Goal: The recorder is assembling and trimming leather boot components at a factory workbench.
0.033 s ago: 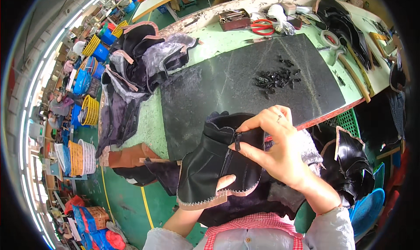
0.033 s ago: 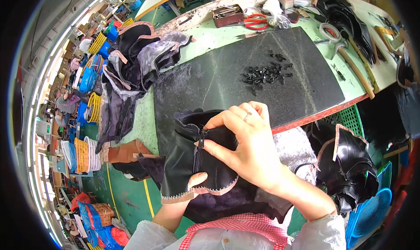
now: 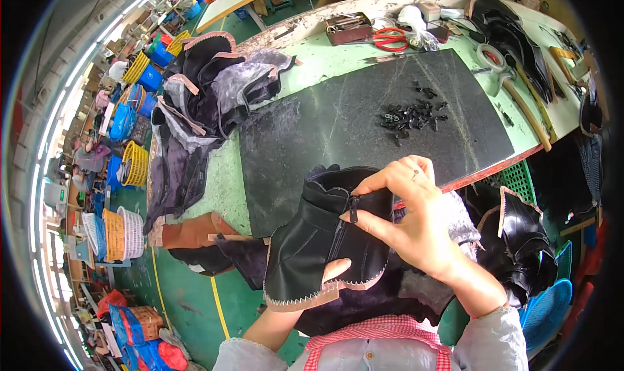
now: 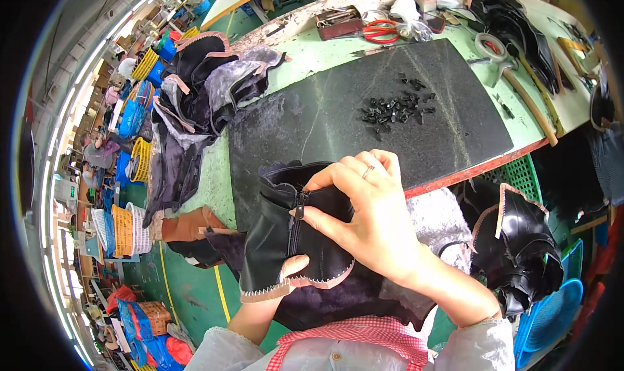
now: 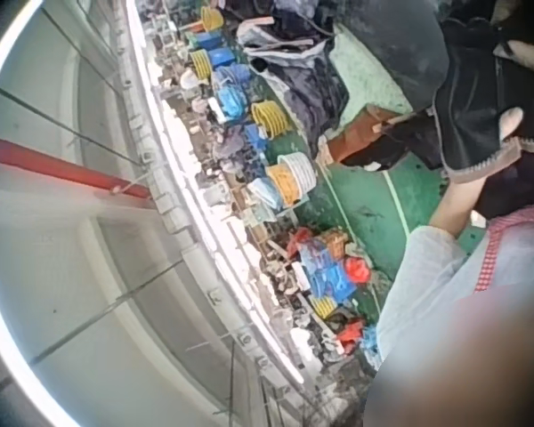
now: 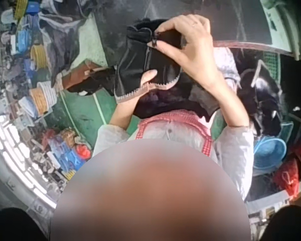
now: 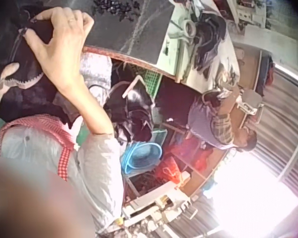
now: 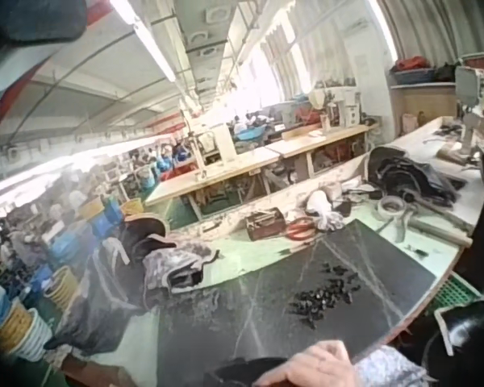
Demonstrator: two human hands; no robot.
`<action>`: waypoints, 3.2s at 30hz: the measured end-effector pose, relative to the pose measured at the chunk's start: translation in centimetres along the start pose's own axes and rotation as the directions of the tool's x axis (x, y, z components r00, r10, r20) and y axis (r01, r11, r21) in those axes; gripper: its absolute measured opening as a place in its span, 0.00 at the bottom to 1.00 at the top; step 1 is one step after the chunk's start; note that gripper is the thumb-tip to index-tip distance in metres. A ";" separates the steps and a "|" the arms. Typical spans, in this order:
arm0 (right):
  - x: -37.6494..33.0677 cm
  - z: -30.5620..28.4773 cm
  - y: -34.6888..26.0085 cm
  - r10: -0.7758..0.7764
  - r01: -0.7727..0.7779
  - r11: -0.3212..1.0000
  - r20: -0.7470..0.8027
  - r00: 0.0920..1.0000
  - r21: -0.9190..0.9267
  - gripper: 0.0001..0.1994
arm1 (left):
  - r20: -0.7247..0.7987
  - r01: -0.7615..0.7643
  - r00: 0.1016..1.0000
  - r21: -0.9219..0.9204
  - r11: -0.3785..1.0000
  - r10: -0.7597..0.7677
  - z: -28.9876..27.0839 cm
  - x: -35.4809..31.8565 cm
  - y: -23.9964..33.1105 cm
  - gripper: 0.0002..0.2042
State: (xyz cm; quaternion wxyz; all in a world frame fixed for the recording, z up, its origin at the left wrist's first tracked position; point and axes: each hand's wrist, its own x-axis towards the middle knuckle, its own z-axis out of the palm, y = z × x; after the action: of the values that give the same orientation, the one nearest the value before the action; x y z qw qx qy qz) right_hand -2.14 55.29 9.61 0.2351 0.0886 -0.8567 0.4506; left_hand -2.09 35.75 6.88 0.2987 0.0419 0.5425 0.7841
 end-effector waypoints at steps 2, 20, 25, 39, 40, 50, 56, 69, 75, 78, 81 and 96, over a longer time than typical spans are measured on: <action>-0.2 0.1 0.3 0.000 0.000 1.000 0.007 1.000 0.011 0.13 | 0.012 0.036 0.999 -0.041 0.998 -0.036 0.1 -0.3 0.1 0.32; -1.0 4.2 1.1 0.292 -0.385 0.479 0.270 0.917 0.789 0.14 | -0.132 -0.501 0.811 0.346 0.793 0.570 -4.2 2.9 3.6 0.42; -0.9 4.3 3.5 0.417 -0.727 0.100 0.635 0.650 0.679 0.17 | 0.075 -0.411 0.897 0.502 0.761 0.435 -6.4 5.2 6.4 0.15; -1.3 -1.1 5.5 0.047 -0.563 0.325 0.581 0.812 0.760 0.32 | 0.064 -0.200 0.976 0.641 0.741 0.208 -8.1 8.3 6.2 0.29; -1.3 -1.5 5.1 -0.117 -0.537 0.202 0.565 0.817 0.819 0.35 | 0.055 -0.176 0.981 0.642 0.746 0.184 -8.1 8.5 6.3 0.30; -1.5 -3.2 0.1 -0.211 -0.423 -0.085 0.399 0.893 0.902 0.31 | 0.086 -0.293 0.936 0.724 0.624 0.340 -6.9 8.8 6.5 0.34; -1.9 -4.0 -0.5 -0.176 -0.361 -0.082 0.343 0.923 0.929 0.29 | 0.098 -0.255 0.953 0.768 0.588 0.286 -6.8 8.9 6.7 0.32; -2.1 -5.2 -0.7 -0.117 -0.293 -0.076 0.283 0.952 0.953 0.23 | 0.190 -0.394 0.874 0.817 0.422 0.447 -6.0 9.8 6.5 0.39; -1.4 -5.7 -1.2 -0.078 -0.267 -0.062 0.262 0.962 0.962 0.21 | 0.163 -0.466 0.829 0.730 0.500 0.535 -6.3 10.2 5.6 0.37; -1.4 -7.2 -0.8 0.008 -0.258 -0.003 0.258 0.966 0.966 0.20 | 0.067 -0.431 0.824 0.719 0.546 0.562 -7.1 10.4 5.4 0.35; -2.4 -11.3 2.6 0.313 -0.263 0.079 0.226 0.922 0.962 0.19 | 0.118 -0.479 0.782 0.743 0.468 0.612 -7.9 10.6 5.8 0.35; -7.0 -51.3 45.3 0.302 -0.808 0.337 -0.758 0.578 -0.483 0.24 | -0.260 0.002 0.839 0.879 0.476 0.478 -11.4 12.5 7.5 0.18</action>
State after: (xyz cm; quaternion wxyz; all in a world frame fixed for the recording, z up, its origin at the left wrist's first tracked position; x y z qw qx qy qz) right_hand 4.13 122.79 -2.03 0.2992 -0.4746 -0.8246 0.0720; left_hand -19.96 31.02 5.59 -0.0204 0.0681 0.8987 0.4328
